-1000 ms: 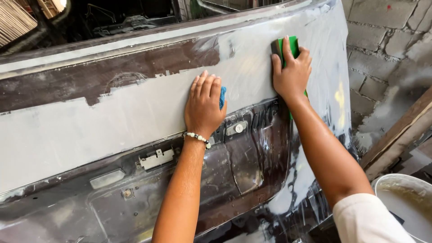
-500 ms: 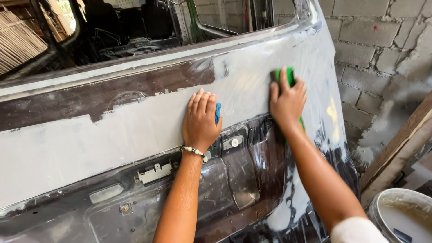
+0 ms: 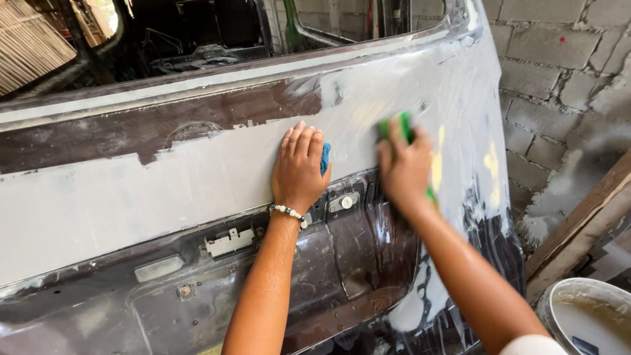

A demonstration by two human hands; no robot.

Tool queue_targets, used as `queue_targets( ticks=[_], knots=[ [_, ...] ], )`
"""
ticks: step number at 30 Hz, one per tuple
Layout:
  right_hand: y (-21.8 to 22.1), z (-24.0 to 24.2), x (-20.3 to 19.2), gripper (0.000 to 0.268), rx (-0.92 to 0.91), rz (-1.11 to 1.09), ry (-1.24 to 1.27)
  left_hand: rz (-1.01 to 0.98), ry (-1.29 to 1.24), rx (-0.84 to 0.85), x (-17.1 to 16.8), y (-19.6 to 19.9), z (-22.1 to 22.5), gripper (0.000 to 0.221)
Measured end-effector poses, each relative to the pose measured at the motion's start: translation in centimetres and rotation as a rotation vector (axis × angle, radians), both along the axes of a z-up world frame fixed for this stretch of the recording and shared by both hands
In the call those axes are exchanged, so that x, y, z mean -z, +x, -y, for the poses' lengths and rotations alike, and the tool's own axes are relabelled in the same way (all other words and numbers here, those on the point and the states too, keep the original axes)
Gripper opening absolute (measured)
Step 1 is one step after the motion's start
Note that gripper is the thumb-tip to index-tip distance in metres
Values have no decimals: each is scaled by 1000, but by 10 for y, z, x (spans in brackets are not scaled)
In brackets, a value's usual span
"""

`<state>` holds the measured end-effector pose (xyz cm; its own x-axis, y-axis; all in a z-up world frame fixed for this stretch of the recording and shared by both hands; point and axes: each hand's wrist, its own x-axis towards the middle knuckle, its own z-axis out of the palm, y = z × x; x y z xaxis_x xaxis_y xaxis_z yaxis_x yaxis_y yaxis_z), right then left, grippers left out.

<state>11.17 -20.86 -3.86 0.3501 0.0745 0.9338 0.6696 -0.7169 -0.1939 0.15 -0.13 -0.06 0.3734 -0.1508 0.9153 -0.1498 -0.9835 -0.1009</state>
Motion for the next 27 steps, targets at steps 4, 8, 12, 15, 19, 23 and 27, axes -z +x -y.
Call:
queue_targets(
  ticks=[4, 8, 12, 15, 19, 23, 27],
  knots=[
    [5, -7, -24, 56, -57, 68, -100, 14, 15, -6, -2, 0, 4, 49],
    [50, -13, -78, 50, -8, -87, 53, 6, 30, -30, 1, -7, -1, 46],
    [7, -26, -48, 53, 6, 35, 32, 4, 21, -30, 0, -4, 2, 47],
    [-24, -30, -13, 55, -37, 124, -114, -8, 26, -31, -2, -3, 3, 49],
    [16, -30, -56, 55, -30, 161, -90, -37, 36, -36, -1, -6, 3, 48],
    [18, -38, -74, 53, -6, -8, 44, -9, 39, -30, 0, -2, 2, 47],
    [-56, -53, -14, 57, -74, 122, -151, 14, 30, -19, 1, -2, 3, 50]
  ],
)
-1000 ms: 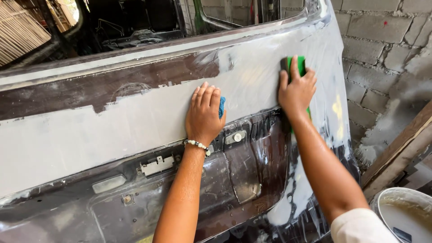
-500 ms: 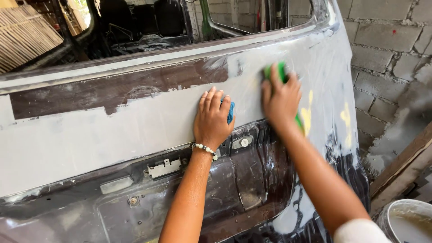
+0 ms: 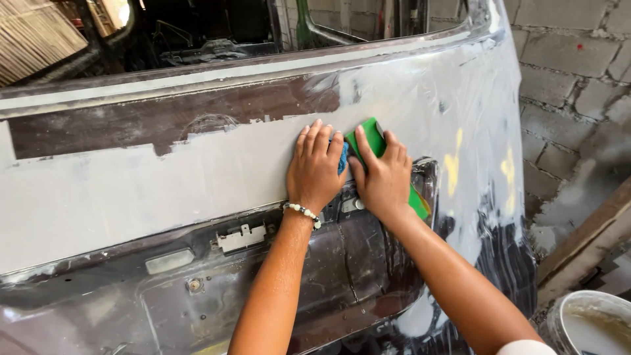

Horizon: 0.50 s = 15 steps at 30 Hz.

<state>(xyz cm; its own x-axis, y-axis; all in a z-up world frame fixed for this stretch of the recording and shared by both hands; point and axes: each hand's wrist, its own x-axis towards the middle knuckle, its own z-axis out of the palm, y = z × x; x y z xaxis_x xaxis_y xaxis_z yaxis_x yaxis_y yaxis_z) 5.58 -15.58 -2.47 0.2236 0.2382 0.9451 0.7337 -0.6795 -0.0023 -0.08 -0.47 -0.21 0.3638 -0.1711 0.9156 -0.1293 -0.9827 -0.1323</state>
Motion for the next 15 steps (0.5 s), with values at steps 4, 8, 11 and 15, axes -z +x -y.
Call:
queue_targets(
  ticks=[4, 8, 11, 15],
  knots=[
    [39, 2, -42, 55, -35, 18, 31, -18, 4, 14, -1, -2, -2, 54],
    [53, -6, -64, 54, 30, -69, 138, -15, -17, 19, -2, 0, 1, 62],
    [12, -17, -12, 56, 40, -39, 86, 10, -37, 39, -4, -3, 1, 69],
    [8, -14, -14, 57, -20, -16, -39, 43, -47, 61, -4, -5, -4, 75]
  ],
)
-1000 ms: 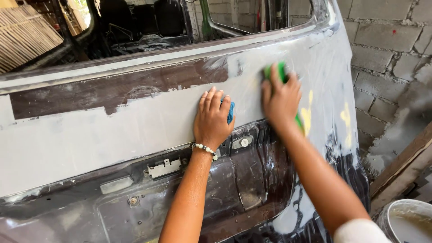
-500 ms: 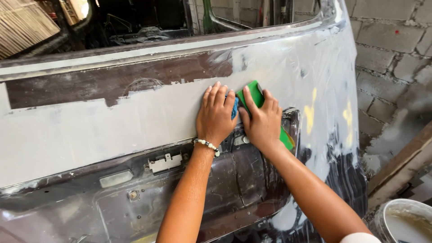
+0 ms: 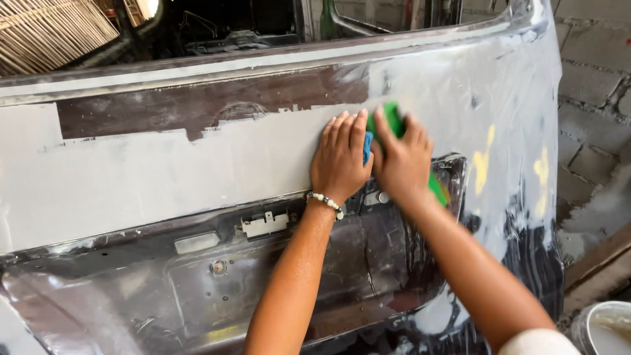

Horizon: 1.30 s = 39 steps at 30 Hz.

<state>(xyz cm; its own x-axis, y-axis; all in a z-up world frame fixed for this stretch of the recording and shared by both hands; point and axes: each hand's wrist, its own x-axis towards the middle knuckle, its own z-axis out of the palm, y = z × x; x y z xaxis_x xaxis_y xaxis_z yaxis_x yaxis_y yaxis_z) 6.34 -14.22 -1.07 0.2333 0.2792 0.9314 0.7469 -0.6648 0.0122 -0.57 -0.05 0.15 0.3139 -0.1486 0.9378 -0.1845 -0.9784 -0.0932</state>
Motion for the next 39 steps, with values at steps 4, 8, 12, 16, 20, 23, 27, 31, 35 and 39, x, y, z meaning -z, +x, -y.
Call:
queue_targets(
  ticks=[4, 8, 12, 16, 20, 23, 27, 31, 35, 39],
  knots=[
    [39, -3, -54, 53, 24, -79, 136, -31, -19, 5, 3, -3, 6, 73],
    [8, -14, -8, 55, 50, -34, 118, 20, -51, 55, -1, -4, 3, 68],
    [-7, -8, 13, 59, 37, 10, -34, 52, -97, 110, -2, -3, 1, 66],
    [23, -11, -42, 54, 13, -44, 70, 15, -111, 105, 4, -4, 4, 66],
    [5, -10, -35, 54, 35, -51, 157, 48, -104, 91, 1, 1, 2, 65],
    [-19, -3, 8, 53, 41, -10, 91, 40, -108, 95, 4, 0, 2, 66],
    [-9, 15, 9, 56, -9, -72, 35, 8, -75, 79, 4, 7, -3, 65],
    [55, 23, -32, 53, 119, -123, 176, -24, -58, 65, 5, 7, -2, 66],
    [52, 34, -21, 55, 154, -139, 276, -36, -41, 27, 3, 5, 3, 65],
    [11, 63, 48, 55, 194, -109, 183, -47, -11, -9, 3, 11, -3, 67]
  ],
)
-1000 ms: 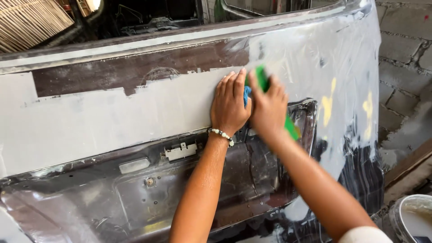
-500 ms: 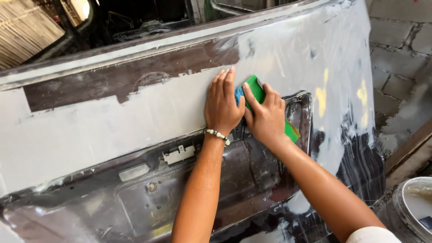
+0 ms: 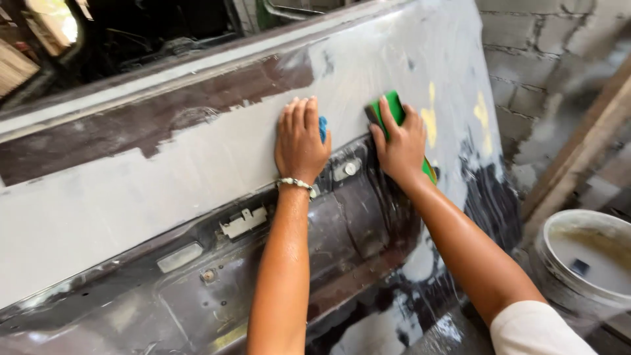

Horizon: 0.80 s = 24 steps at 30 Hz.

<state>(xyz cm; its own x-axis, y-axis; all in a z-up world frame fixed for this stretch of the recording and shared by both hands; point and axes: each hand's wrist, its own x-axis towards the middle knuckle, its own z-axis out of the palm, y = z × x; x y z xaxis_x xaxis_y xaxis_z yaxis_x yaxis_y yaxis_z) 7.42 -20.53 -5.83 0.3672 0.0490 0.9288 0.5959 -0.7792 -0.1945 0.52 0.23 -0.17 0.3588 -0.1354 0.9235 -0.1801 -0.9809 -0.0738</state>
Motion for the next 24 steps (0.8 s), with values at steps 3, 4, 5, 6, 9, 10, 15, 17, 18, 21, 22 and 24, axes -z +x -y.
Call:
queue_targets(
  ticks=[3, 4, 5, 6, 9, 10, 15, 17, 18, 21, 22, 24],
  knots=[
    [10, 75, 49, 54, -10, -161, 17, -16, 10, 8, 1, 4, 2, 62],
    [0, 100, 66, 54, 1, -171, 18, -26, 10, 19, 5, 2, -1, 62],
    [-11, 126, 81, 54, 58, -247, -2, -31, 12, 16, 8, 0, -3, 60],
    [-18, 155, 89, 54, 123, -308, -15, -21, 17, 20, 4, 4, -2, 57],
    [-44, 251, 167, 59, 157, -466, -38, -51, 43, 15, 1, 7, -5, 55],
    [-63, 284, 193, 59, 180, -473, -30, -57, 46, 40, 2, 7, -5, 55],
    [-131, 450, 336, 60, 366, -877, 154, -93, 43, -27, 0, 8, -2, 64],
    [-153, 478, 352, 61, 384, -1004, 262, -99, 50, -38, 2, 12, 8, 61],
    [-167, 494, 361, 62, 385, -1113, 360, -91, 48, -67, 4, 16, 15, 57],
    [-146, 499, 334, 63, 281, -1026, 404, -122, 15, -41, 10, 31, 46, 53],
    [-132, 505, 338, 63, 295, -1034, 420, -131, 24, -23, 14, 43, 61, 53],
    [-96, 519, 345, 57, 179, -857, 359, -144, 70, -19, 24, 69, 92, 53]
  ],
)
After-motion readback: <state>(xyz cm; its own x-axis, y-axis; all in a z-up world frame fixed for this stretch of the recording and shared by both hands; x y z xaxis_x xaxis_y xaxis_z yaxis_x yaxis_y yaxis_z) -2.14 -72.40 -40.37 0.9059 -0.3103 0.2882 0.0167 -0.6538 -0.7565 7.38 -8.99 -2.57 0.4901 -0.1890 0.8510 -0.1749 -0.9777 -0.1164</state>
